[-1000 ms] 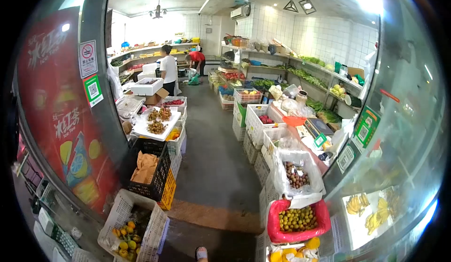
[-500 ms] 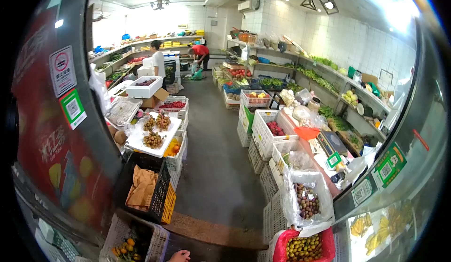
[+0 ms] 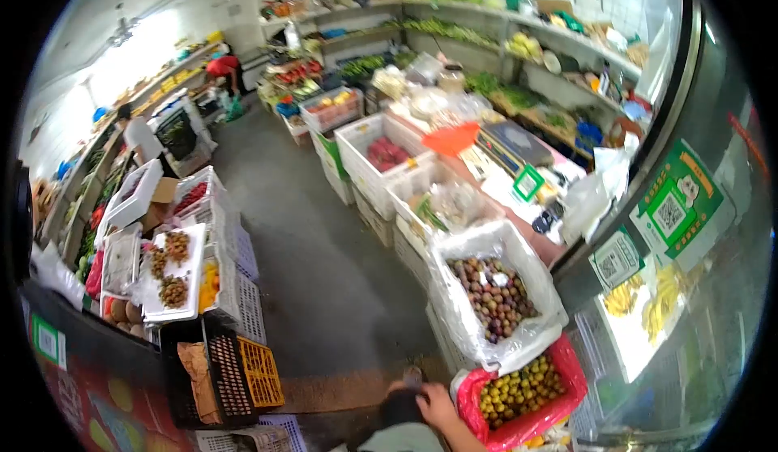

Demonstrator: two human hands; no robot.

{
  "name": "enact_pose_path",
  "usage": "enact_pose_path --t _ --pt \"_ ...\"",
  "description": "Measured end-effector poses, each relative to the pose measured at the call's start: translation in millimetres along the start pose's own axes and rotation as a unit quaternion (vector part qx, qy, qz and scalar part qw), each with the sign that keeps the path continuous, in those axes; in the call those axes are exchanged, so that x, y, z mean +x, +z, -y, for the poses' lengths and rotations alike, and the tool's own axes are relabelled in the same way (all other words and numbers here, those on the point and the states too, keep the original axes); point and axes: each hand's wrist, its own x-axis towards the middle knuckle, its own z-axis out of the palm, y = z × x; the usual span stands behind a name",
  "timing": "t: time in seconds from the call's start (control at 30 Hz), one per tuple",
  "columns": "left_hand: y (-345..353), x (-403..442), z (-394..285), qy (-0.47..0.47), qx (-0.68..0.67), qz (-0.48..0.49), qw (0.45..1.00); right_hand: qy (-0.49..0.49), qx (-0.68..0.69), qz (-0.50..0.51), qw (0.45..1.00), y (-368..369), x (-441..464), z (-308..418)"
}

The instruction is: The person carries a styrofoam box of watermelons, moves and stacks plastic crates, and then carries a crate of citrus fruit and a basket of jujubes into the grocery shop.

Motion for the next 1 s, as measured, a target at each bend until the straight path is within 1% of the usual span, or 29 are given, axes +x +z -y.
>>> enact_pose_path --t 0.03,0.07,0.13,0.17,0.23,0.27,0.3,0.33,0.37,0.4,0.43,0.47,0.53,0.57,0.6,0.63,0.67,0.7,0.73,0.8,0.87,0.9,0.97,1.0 --pt "-13 6 -18 -0.015 -0.018 -0.01 1.0 0.017 -0.001 -0.043 0.999 -6 31 2" --pt "-25 11 -37 -0.03 -0.05 -0.02 0.998 0.008 -0.053 -0.094 0.994 -12 64 0" --pt "-48 22 -83 -0.067 -0.142 -0.044 0.987 0.054 -0.089 -0.151 0.983 -38 123 2" --pt "-56 27 -105 -0.085 -0.193 -0.048 0.976 0.062 -0.087 -0.153 0.983 -54 147 0" --pt "-65 38 -149 -0.09 -0.259 -0.048 0.96 0.079 -0.143 -0.156 0.974 -79 196 -3" --pt "-72 33 -186 -0.072 -0.277 -0.044 0.957 0.08 -0.139 -0.151 0.975 -82 210 -10" --pt "-80 29 -225 -0.038 -0.303 -0.049 0.951 0.094 -0.192 -0.128 0.969 -84 222 -18" --pt "-94 14 -285 -0.003 -0.329 -0.053 0.943 0.104 -0.246 -0.104 0.958 -84 233 -29" --pt "-95 16 -294 -0.011 -0.332 -0.056 0.942 0.143 -0.253 -0.052 0.955 -76 235 -46" --pt "-96 25 -302 0.025 -0.25 -0.05 0.967 0.141 -0.253 -0.047 0.956 -75 233 -49" --pt "-99 36 -313 0.067 -0.166 -0.042 0.983 0.168 -0.248 -0.032 0.953 -74 236 -52" --pt "-104 36 -322 0.066 -0.165 -0.043 0.983 0.197 -0.242 -0.017 0.95 -73 239 -52" --pt "-111 28 -336 0.138 -0.123 -0.055 0.981 0.206 -0.251 -0.008 0.946 -70 241 -52" --pt "-107 39 -323 0.11 -0.174 -0.058 0.977 0.199 -0.244 -0.023 0.949 -70 240 -52" --pt "-99 56 -294 0.107 -0.174 -0.055 0.977 0.192 -0.237 -0.039 0.951 -70 239 -52" --pt "-93 75 -264 0.026 -0.216 -0.066 0.974 0.177 -0.238 -0.062 0.953 -70 240 -50" --pt "-93 90 -248 -0.052 -0.255 -0.076 0.963 0.179 -0.238 -0.064 0.952 -71 244 -49" --pt "-101 94 -244 -0.078 -0.108 -0.071 0.989 0.181 -0.236 -0.07 0.952 -70 245 -48" --pt "-111 96 -238 -0.074 -0.026 -0.05 0.996 0.185 -0.234 -0.07 0.952 -70 243 -46" --pt "-130 101 -228 -0.051 0.026 -0.005 0.998 0.181 -0.213 -0.066 0.958 -75 245 -42" --pt "-150 123 -237 -0.036 0.04 0.023 0.998 0.192 -0.197 -0.047 0.96 -74 245 -47" --pt "-161 142 -245 -0.027 0.043 0.03 0.998 0.183 -0.202 -0.06 0.96 -71 255 -54" --pt "-181 178 -264 -0.006 0.05 0.04 0.998 0.238 -0.235 -0.021 0.942 -64 249 -57" --pt "-192 200 -275 0.011 0.052 0.039 0.998 0.239 -0.239 -0.02 0.941 -62 248 -56"
